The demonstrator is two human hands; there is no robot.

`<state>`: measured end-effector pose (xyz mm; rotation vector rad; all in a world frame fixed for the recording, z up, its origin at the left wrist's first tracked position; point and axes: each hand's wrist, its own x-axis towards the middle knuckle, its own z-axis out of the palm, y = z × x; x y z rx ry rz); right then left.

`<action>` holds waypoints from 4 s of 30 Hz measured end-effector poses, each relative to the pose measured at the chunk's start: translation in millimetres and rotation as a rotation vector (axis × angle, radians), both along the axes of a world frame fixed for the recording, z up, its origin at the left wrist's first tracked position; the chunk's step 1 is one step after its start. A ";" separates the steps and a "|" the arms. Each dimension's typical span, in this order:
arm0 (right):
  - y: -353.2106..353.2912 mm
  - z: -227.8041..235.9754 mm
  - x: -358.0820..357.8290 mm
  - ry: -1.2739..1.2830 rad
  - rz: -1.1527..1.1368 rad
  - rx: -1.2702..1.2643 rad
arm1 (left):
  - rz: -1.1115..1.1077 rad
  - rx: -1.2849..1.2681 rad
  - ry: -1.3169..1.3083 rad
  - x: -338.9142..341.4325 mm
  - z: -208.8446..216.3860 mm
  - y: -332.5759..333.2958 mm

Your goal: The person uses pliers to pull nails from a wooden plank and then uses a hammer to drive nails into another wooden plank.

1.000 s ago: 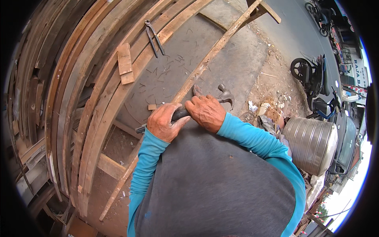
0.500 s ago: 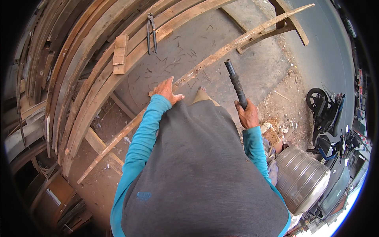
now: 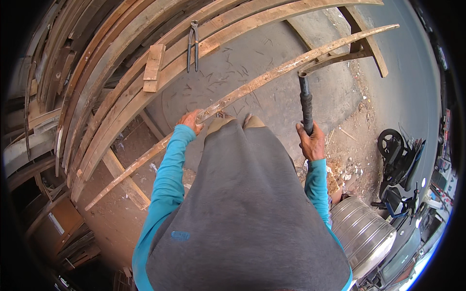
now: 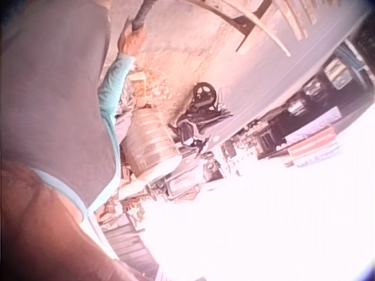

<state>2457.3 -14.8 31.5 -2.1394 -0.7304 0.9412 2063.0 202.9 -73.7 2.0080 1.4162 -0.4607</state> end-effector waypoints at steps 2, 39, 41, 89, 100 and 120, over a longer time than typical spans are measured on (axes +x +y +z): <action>11.7 6.1 -15.0 0.000 -0.013 0.030 | 0.027 0.029 -0.011 -19.0 5.1 8.3; 311.4 90.2 98.1 0.755 0.717 0.738 | 0.988 0.363 -0.326 252.1 53.2 -110.9; 320.9 96.3 97.4 0.826 0.868 0.731 | 1.128 0.376 -0.229 276.1 35.4 -120.1; 160.1 74.9 -259.1 0.440 1.933 0.232 | 1.446 0.071 -0.303 321.0 28.3 -205.9; 184.0 63.3 -226.2 0.357 1.888 0.470 | 1.500 0.183 -0.150 353.7 21.5 -155.1; 184.7 76.6 -145.7 0.568 1.954 0.710 | 1.562 0.141 -0.248 380.4 15.7 -131.4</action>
